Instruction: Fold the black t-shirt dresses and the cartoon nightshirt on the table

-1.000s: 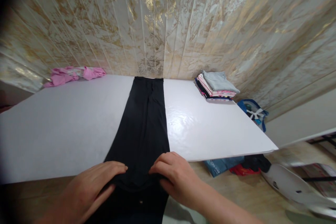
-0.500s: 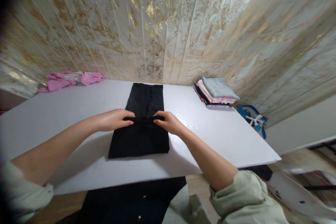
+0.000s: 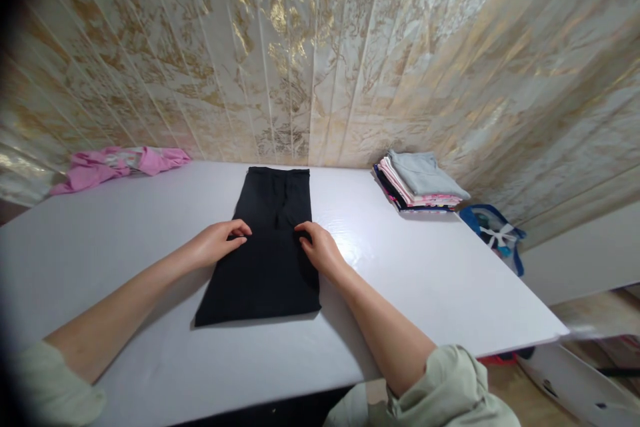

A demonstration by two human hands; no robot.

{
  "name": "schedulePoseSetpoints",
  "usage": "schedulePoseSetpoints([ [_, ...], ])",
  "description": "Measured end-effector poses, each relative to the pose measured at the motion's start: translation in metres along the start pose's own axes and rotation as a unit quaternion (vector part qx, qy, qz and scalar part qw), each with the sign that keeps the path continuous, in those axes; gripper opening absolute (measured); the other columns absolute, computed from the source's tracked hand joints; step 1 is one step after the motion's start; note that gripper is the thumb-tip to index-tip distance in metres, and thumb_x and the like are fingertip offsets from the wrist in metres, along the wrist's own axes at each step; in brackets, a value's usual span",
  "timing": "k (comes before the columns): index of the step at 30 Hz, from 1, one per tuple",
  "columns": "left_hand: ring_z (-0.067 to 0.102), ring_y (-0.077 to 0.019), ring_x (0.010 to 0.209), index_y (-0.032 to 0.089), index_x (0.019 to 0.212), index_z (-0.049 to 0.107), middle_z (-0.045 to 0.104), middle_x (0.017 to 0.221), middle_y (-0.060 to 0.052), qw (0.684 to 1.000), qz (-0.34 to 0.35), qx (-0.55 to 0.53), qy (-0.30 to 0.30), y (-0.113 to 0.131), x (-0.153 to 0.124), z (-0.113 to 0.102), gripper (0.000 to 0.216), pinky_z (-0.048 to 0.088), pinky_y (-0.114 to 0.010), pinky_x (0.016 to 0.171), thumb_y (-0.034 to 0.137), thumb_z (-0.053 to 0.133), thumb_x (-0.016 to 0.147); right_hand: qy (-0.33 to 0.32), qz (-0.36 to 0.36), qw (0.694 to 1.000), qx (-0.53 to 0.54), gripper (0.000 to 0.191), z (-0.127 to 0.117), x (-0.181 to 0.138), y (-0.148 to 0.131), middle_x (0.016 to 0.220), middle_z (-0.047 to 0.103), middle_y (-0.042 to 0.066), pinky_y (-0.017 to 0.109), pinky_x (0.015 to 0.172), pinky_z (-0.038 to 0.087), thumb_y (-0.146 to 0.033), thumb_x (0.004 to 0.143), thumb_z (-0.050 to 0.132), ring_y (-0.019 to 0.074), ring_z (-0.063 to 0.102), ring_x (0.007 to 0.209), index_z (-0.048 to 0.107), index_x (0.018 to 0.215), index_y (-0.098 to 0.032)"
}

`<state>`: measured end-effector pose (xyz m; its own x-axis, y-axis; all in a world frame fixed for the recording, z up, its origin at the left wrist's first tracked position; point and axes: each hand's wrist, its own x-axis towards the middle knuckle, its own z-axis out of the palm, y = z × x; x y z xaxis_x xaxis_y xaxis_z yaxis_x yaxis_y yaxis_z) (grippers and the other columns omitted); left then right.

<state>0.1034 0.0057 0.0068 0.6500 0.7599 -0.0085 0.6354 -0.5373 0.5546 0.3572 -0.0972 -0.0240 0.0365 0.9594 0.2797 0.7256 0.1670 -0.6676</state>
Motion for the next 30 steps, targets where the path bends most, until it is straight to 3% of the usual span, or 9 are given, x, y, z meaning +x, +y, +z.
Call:
schedulePoseSetpoints([
  [4, 0.067, -0.0215, 0.092, 0.022, 0.089, 0.061, 0.072, 0.095, -0.006, 0.999, -0.008, -0.051, -0.006, 0.000, -0.001, 0.002, 0.027, 0.050, -0.031, 0.084, 0.038, 0.048, 0.072, -0.011, -0.003, 1.000, 0.003, 0.032, 0.000, 0.000, -0.004, 0.112, 0.069, 0.006, 0.036, 0.097, 0.046, -0.008, 0.082, 0.052, 0.0206, 0.062, 0.108, 0.065, 0.109, -0.020],
  [7, 0.065, -0.0236, 0.099, 0.022, 0.091, 0.061, 0.071, 0.101, -0.007, 0.998, -0.029, -0.062, 0.012, -0.001, -0.002, 0.002, 0.033, 0.047, -0.033, 0.089, 0.046, 0.053, 0.071, -0.013, 0.019, 1.000, 0.004, 0.037, -0.003, -0.002, -0.010, 0.118, 0.067, 0.006, 0.037, 0.095, 0.047, -0.014, 0.084, 0.056, 0.0213, 0.063, 0.106, 0.060, 0.120, -0.022],
  [13, 0.065, -0.0262, 0.087, 0.022, 0.082, 0.060, 0.070, 0.086, -0.005, 0.995, -0.099, -0.002, 0.014, -0.002, -0.005, -0.005, 0.032, 0.047, -0.034, 0.079, 0.048, 0.059, 0.063, -0.038, 0.077, 0.996, -0.038, 0.053, -0.009, -0.007, -0.018, 0.105, 0.069, 0.007, 0.037, 0.079, 0.051, -0.022, 0.083, 0.062, 0.0213, 0.065, 0.082, 0.050, 0.135, -0.021],
  [16, 0.060, -0.0209, 0.070, 0.022, 0.081, 0.061, 0.062, 0.070, 0.001, 0.994, -0.098, -0.042, 0.002, 0.003, -0.009, -0.006, 0.032, 0.044, -0.030, 0.066, 0.050, 0.057, 0.066, -0.023, 0.065, 0.997, -0.032, 0.053, -0.009, -0.007, -0.018, 0.111, 0.067, 0.009, 0.038, 0.084, 0.050, -0.020, 0.083, 0.062, 0.0225, 0.065, 0.092, 0.050, 0.135, -0.020],
  [19, 0.057, -0.0184, 0.067, 0.021, 0.087, 0.061, 0.059, 0.068, 0.003, 0.987, -0.110, -0.113, 0.027, 0.010, -0.017, -0.003, 0.035, 0.042, -0.028, 0.062, 0.051, 0.055, 0.071, -0.005, 0.034, 0.999, -0.010, 0.056, -0.008, -0.007, -0.017, 0.125, 0.062, 0.010, 0.040, 0.094, 0.048, -0.017, 0.082, 0.061, 0.0239, 0.061, 0.109, 0.049, 0.136, -0.021],
  [25, 0.065, -0.0251, 0.092, 0.020, 0.113, 0.057, 0.069, 0.093, -0.005, 0.966, -0.144, -0.211, 0.036, 0.012, -0.029, 0.005, 0.049, 0.050, -0.036, 0.079, 0.052, 0.058, 0.075, -0.018, 0.016, 1.000, -0.002, 0.058, -0.003, -0.007, -0.012, 0.136, 0.057, 0.008, 0.041, 0.104, 0.044, -0.014, 0.081, 0.057, 0.0233, 0.055, 0.123, 0.049, 0.137, -0.024],
  [30, 0.058, -0.0276, 0.118, 0.023, 0.122, 0.056, 0.067, 0.120, -0.008, 0.964, -0.118, -0.215, 0.102, 0.004, -0.031, 0.016, 0.050, 0.047, -0.041, 0.097, 0.043, 0.058, 0.077, -0.013, 0.012, 1.000, -0.006, 0.052, -0.003, -0.008, -0.013, 0.133, 0.060, 0.006, 0.041, 0.104, 0.044, -0.013, 0.083, 0.055, 0.0226, 0.056, 0.122, 0.053, 0.133, -0.025],
])
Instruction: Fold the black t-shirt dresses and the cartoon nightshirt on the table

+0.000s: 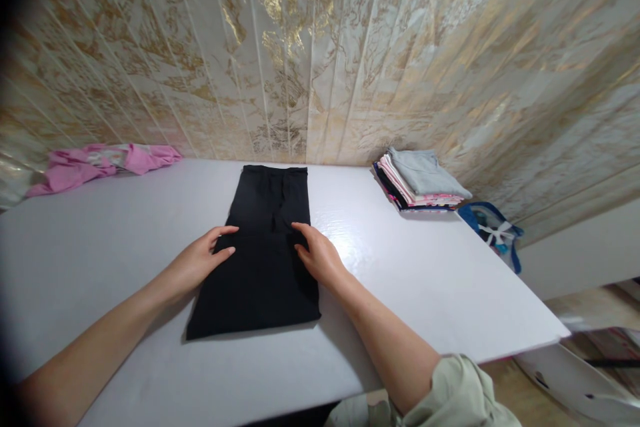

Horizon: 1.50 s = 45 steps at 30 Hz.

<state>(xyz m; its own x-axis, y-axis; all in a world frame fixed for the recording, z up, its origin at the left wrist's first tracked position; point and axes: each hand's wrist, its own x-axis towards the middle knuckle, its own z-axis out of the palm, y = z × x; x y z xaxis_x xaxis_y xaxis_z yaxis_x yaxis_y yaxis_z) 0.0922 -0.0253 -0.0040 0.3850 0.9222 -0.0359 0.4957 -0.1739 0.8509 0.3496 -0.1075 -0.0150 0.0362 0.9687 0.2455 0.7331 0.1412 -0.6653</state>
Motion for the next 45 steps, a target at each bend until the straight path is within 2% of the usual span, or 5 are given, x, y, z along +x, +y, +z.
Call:
schedulePoseSetpoints([
  [11, 0.050, -0.0277, 0.127, 0.020, 0.135, 0.046, 0.051, 0.137, -0.013, 0.939, 0.186, 0.249, 0.150, 0.018, -0.015, 0.006, 0.046, 0.041, -0.046, 0.107, 0.039, 0.042, 0.093, 0.081, 0.017, 0.982, -0.171, 0.041, -0.013, 0.001, -0.010, 0.123, 0.057, 0.014, 0.043, 0.091, 0.051, -0.023, 0.091, 0.054, 0.0280, 0.058, 0.110, 0.055, 0.132, -0.022],
  [16, 0.042, -0.0253, 0.136, 0.019, 0.143, 0.041, 0.049, 0.146, -0.011, 0.898, 0.308, 0.314, 0.020, 0.026, -0.039, 0.041, 0.055, 0.029, -0.047, 0.116, 0.049, 0.034, 0.097, 0.022, -0.118, 0.982, -0.145, 0.046, 0.006, -0.006, -0.027, 0.140, 0.051, 0.013, 0.044, 0.107, 0.040, -0.015, 0.094, 0.043, 0.0244, 0.047, 0.129, 0.048, 0.139, -0.020],
  [32, 0.034, -0.0282, 0.142, 0.023, 0.150, 0.032, 0.034, 0.156, -0.010, 0.867, 0.294, 0.398, -0.065, -0.002, -0.060, 0.051, 0.074, 0.026, -0.048, 0.116, 0.066, 0.039, 0.090, -0.073, -0.085, 0.969, -0.221, 0.065, 0.025, -0.018, -0.014, 0.155, 0.033, 0.013, 0.050, 0.117, 0.022, -0.047, 0.095, 0.048, 0.0275, 0.029, 0.143, 0.032, 0.150, -0.016],
  [39, 0.038, -0.0303, 0.140, 0.035, 0.152, 0.022, 0.034, 0.156, -0.006, 0.872, 0.304, 0.377, -0.067, -0.019, -0.107, 0.029, 0.077, 0.032, -0.050, 0.113, 0.063, 0.050, 0.085, -0.027, -0.063, 0.976, -0.205, 0.063, -0.003, -0.039, -0.020, 0.152, 0.038, 0.015, 0.053, 0.114, 0.028, -0.032, 0.092, 0.055, 0.0287, 0.033, 0.141, 0.033, 0.150, -0.018],
  [45, 0.056, -0.0274, 0.123, 0.040, 0.139, 0.048, 0.055, 0.142, -0.002, 0.908, 0.257, 0.330, 0.002, -0.029, -0.139, 0.004, 0.051, 0.049, -0.044, 0.100, 0.049, 0.051, 0.088, -0.102, -0.103, 0.981, -0.128, 0.055, -0.028, -0.098, -0.032, 0.143, 0.048, 0.008, 0.047, 0.104, 0.043, -0.020, 0.087, 0.058, 0.0267, 0.047, 0.129, 0.046, 0.140, -0.030],
])
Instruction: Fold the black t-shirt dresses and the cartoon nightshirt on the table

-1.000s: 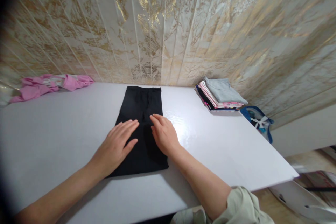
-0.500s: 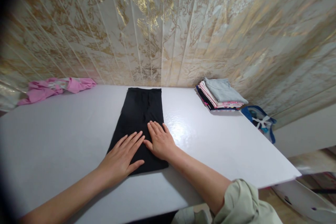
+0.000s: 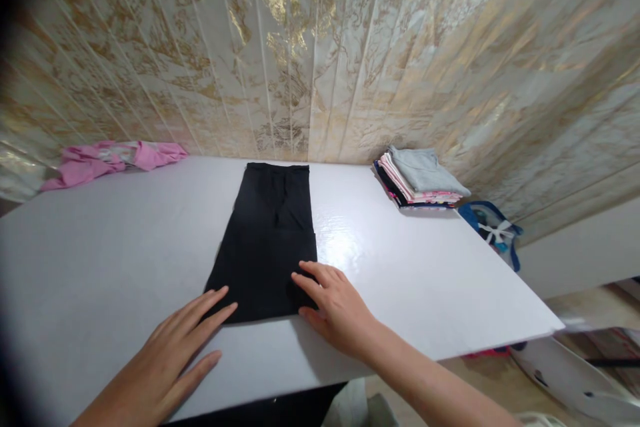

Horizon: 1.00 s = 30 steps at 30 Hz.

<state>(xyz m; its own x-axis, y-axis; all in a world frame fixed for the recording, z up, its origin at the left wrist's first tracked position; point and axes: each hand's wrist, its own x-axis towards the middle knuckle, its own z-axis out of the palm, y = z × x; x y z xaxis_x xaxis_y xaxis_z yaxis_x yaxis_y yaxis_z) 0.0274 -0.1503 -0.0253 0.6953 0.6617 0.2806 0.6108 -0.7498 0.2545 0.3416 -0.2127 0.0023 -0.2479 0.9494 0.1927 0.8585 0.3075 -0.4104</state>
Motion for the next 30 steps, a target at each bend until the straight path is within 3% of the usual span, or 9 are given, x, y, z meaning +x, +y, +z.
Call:
schedulePoseSetpoints([
  [4, 0.068, -0.0254, 0.097, 0.030, 0.119, 0.061, 0.070, 0.107, -0.007, 0.981, -0.157, -0.083, 0.077, -0.015, -0.003, 0.000, 0.042, 0.055, -0.040, 0.088, 0.054, 0.047, 0.088, 0.039, 0.102, 0.994, 0.011, 0.047, 0.005, -0.021, -0.008, 0.115, 0.061, 0.010, 0.044, 0.088, 0.050, -0.017, 0.087, 0.056, 0.0258, 0.058, 0.103, 0.052, 0.133, -0.028],
  [7, 0.069, -0.0231, 0.079, 0.029, 0.109, 0.063, 0.069, 0.087, -0.003, 0.963, -0.207, -0.150, 0.087, -0.025, 0.003, 0.010, 0.046, 0.058, -0.036, 0.077, 0.063, 0.052, 0.080, 0.055, 0.142, 0.988, 0.030, 0.041, 0.008, -0.022, -0.014, 0.099, 0.062, 0.008, 0.042, 0.081, 0.050, -0.020, 0.089, 0.056, 0.0243, 0.059, 0.091, 0.053, 0.130, -0.026],
  [15, 0.069, -0.0218, 0.073, 0.025, 0.109, 0.065, 0.069, 0.079, -0.002, 0.926, -0.288, -0.223, 0.097, -0.020, 0.019, 0.019, 0.058, 0.058, -0.033, 0.070, 0.066, 0.057, 0.069, 0.098, 0.192, 0.972, 0.096, 0.032, 0.018, -0.013, -0.026, 0.089, 0.063, 0.003, 0.036, 0.080, 0.045, -0.016, 0.088, 0.059, 0.0206, 0.058, 0.086, 0.061, 0.119, -0.024],
  [24, 0.069, -0.0184, 0.067, 0.028, 0.092, 0.069, 0.067, 0.069, 0.002, 0.930, -0.258, -0.235, 0.112, -0.018, 0.019, 0.016, 0.037, 0.057, -0.025, 0.061, 0.057, 0.060, 0.071, 0.150, 0.204, 0.958, 0.138, 0.029, 0.030, -0.017, -0.023, 0.080, 0.060, -0.001, 0.032, 0.076, 0.041, -0.008, 0.084, 0.059, 0.0159, 0.056, 0.076, 0.066, 0.107, -0.026],
  [30, 0.071, -0.0167, 0.079, 0.031, 0.089, 0.068, 0.073, 0.087, 0.004, 0.960, -0.158, -0.201, 0.113, -0.028, 0.008, 0.027, 0.025, 0.057, -0.022, 0.071, 0.053, 0.057, 0.082, 0.136, 0.177, 0.966, 0.129, 0.025, 0.027, -0.023, -0.023, 0.082, 0.062, -0.001, 0.033, 0.081, 0.040, -0.008, 0.085, 0.057, 0.0159, 0.058, 0.080, 0.068, 0.100, -0.026],
])
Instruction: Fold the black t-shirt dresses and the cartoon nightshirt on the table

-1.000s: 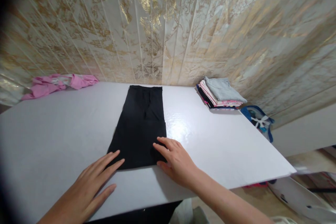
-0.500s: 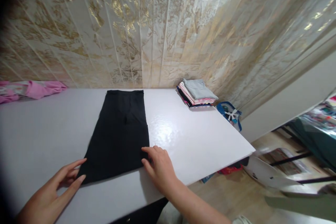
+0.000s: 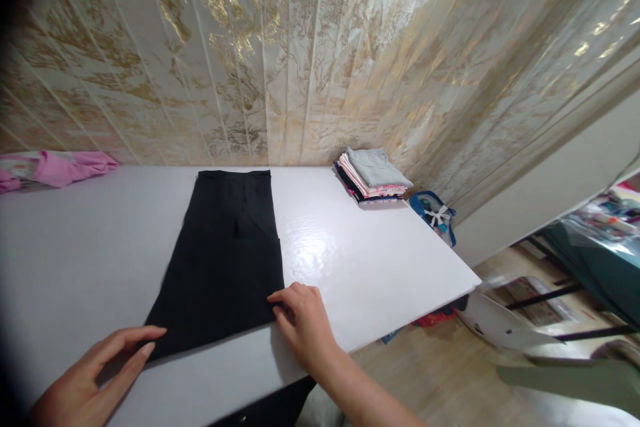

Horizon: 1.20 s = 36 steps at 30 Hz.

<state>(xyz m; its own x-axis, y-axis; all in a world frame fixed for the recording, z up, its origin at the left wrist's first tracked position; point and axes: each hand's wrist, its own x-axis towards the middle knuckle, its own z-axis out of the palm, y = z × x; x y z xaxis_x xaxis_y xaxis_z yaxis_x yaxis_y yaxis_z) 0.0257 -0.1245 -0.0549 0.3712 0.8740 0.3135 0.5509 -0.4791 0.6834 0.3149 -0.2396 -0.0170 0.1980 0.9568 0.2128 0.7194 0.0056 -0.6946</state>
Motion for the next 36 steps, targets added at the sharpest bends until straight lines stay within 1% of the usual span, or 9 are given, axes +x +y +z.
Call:
schedulePoseSetpoints([
  [3, 0.070, -0.0162, 0.079, 0.031, 0.089, 0.067, 0.072, 0.086, 0.004, 0.999, 0.035, 0.021, 0.004, -0.005, -0.003, 0.001, 0.023, 0.057, -0.022, 0.072, 0.051, 0.055, 0.085, -0.004, -0.010, 1.000, -0.007, 0.025, -0.001, -0.001, 0.001, 0.085, 0.063, -0.001, 0.033, 0.083, 0.040, -0.008, 0.086, 0.057, 0.0159, 0.058, 0.084, 0.067, 0.100, -0.026],
  [11, 0.069, -0.0162, 0.079, 0.030, 0.090, 0.065, 0.071, 0.085, 0.004, 0.996, 0.080, 0.048, 0.005, -0.012, -0.006, 0.002, 0.023, 0.055, -0.023, 0.072, 0.050, 0.054, 0.088, -0.002, -0.021, 1.000, -0.011, 0.026, 0.000, -0.003, 0.002, 0.086, 0.063, 0.000, 0.033, 0.084, 0.040, -0.006, 0.085, 0.058, 0.0166, 0.059, 0.085, 0.067, 0.099, -0.025],
  [15, 0.068, -0.0164, 0.076, 0.030, 0.087, 0.067, 0.071, 0.081, 0.003, 0.993, 0.091, 0.071, 0.008, 0.001, -0.004, -0.005, 0.028, 0.054, -0.024, 0.068, 0.054, 0.053, 0.087, -0.006, -0.028, 0.999, -0.018, 0.025, -0.002, -0.004, 0.004, 0.084, 0.062, 0.001, 0.034, 0.081, 0.041, -0.008, 0.085, 0.057, 0.0174, 0.058, 0.084, 0.067, 0.099, -0.025],
  [20, 0.066, -0.0154, 0.073, 0.029, 0.085, 0.068, 0.069, 0.078, 0.002, 0.992, 0.086, 0.091, -0.026, 0.023, -0.008, -0.019, 0.028, 0.053, -0.024, 0.066, 0.051, 0.052, 0.088, -0.010, -0.039, 0.999, -0.021, 0.020, -0.007, -0.009, 0.009, 0.084, 0.062, 0.003, 0.035, 0.079, 0.043, -0.012, 0.090, 0.052, 0.0192, 0.058, 0.084, 0.067, 0.097, -0.024],
  [24, 0.064, -0.0165, 0.079, 0.029, 0.091, 0.067, 0.066, 0.083, 0.001, 0.988, 0.096, 0.120, 0.003, 0.026, -0.016, -0.024, 0.024, 0.052, -0.026, 0.070, 0.048, 0.053, 0.089, -0.008, -0.036, 0.999, -0.030, 0.021, -0.012, -0.013, 0.008, 0.087, 0.061, 0.004, 0.035, 0.077, 0.046, -0.013, 0.090, 0.050, 0.0199, 0.058, 0.085, 0.066, 0.097, -0.024],
  [27, 0.063, -0.0201, 0.092, 0.029, 0.105, 0.065, 0.066, 0.099, -0.002, 0.974, 0.146, 0.171, 0.014, 0.026, -0.018, -0.025, 0.025, 0.050, -0.032, 0.082, 0.043, 0.054, 0.089, 0.006, -0.070, 0.996, -0.059, 0.027, -0.014, -0.014, 0.004, 0.103, 0.060, 0.007, 0.038, 0.082, 0.048, -0.012, 0.089, 0.052, 0.0225, 0.058, 0.097, 0.063, 0.109, -0.026],
  [29, 0.061, -0.0214, 0.098, 0.028, 0.112, 0.063, 0.065, 0.107, -0.003, 0.961, 0.190, 0.199, -0.003, 0.027, -0.016, -0.024, 0.026, 0.048, -0.034, 0.088, 0.036, 0.055, 0.088, -0.011, -0.111, 0.990, -0.084, 0.035, -0.014, -0.014, 0.003, 0.114, 0.058, 0.009, 0.041, 0.088, 0.049, -0.010, 0.087, 0.052, 0.0241, 0.056, 0.105, 0.060, 0.116, -0.026],
  [31, 0.061, -0.0209, 0.100, 0.026, 0.111, 0.062, 0.066, 0.107, -0.003, 0.952, 0.219, 0.212, -0.019, 0.029, -0.011, -0.023, 0.025, 0.047, -0.034, 0.090, 0.028, 0.055, 0.087, -0.036, -0.145, 0.984, -0.102, 0.041, -0.013, -0.012, 0.005, 0.118, 0.058, 0.009, 0.043, 0.091, 0.049, -0.006, 0.085, 0.051, 0.0243, 0.056, 0.109, 0.058, 0.120, -0.027],
  [36, 0.063, -0.0198, 0.097, 0.025, 0.106, 0.062, 0.069, 0.104, -0.003, 0.952, 0.211, 0.221, -0.035, 0.035, -0.004, -0.021, 0.025, 0.047, -0.035, 0.090, 0.018, 0.049, 0.086, -0.060, -0.172, 0.976, -0.118, 0.048, -0.011, -0.006, 0.012, 0.115, 0.061, 0.008, 0.043, 0.089, 0.051, 0.001, 0.082, 0.045, 0.0229, 0.058, 0.106, 0.058, 0.120, -0.026],
])
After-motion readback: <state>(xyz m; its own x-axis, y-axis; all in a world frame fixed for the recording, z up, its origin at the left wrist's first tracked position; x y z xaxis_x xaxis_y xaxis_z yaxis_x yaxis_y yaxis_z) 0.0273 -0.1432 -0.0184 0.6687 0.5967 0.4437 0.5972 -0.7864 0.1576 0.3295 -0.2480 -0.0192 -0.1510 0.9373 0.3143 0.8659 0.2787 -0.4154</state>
